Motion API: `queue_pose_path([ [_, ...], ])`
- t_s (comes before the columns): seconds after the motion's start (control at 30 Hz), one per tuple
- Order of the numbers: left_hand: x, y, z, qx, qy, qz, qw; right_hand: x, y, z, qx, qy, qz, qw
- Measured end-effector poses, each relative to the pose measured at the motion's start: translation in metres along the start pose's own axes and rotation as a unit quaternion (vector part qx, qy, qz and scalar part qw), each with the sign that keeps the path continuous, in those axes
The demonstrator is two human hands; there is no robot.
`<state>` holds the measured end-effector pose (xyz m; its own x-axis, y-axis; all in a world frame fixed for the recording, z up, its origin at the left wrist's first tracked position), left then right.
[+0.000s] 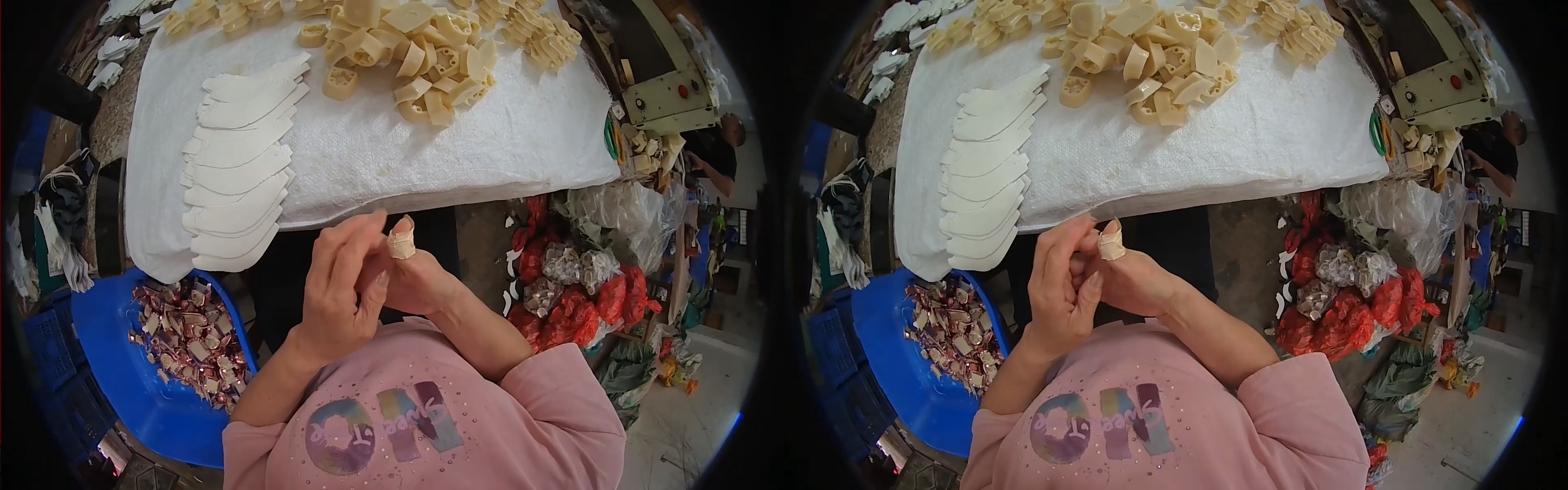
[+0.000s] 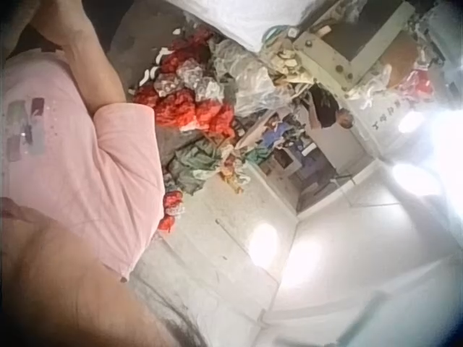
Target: Assembling white shoe upper components onto tan-colored plastic molds by hand.
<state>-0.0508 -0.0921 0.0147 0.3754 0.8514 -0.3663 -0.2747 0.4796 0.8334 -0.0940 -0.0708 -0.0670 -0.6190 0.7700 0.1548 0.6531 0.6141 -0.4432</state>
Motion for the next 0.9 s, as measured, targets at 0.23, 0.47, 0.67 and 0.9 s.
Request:
queue_pose_path([
  [0.23, 0.004, 0.014, 0.0, -0.089, 0.026, -0.115, 0.989, 0.002, -0.001, 0.008, -0.026, 0.038, 0.011, 0.999],
  [0.47, 0.001, 0.013, -0.008, -0.079, -0.009, -0.083, 0.993, 0.006, 0.001, 0.016, -0.038, 0.06, 0.018, 0.997],
  [0.67, -0.004, -0.004, -0.009, -0.099, -0.049, -0.035, 0.993, -0.004, -0.002, 0.016, 0.014, 0.169, 0.014, 0.985],
  [0.9, 0.001, -0.024, 0.056, -0.077, 0.071, 0.031, 0.994, -0.021, -0.065, -0.002, 0.122, 0.018, 0.147, 0.981],
])
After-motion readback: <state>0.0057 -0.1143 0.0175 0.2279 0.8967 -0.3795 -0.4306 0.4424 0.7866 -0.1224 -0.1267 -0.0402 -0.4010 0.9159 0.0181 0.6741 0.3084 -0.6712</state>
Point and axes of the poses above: each hand's wrist, its own x-axis away from the middle knuckle, its own z-axis out of the back of the hand, y = z × x, the point moved 10 cm from there along -x, towards the middle knuckle, and after that the axes turned 7 degrees about -x, right-handed, at the moved point
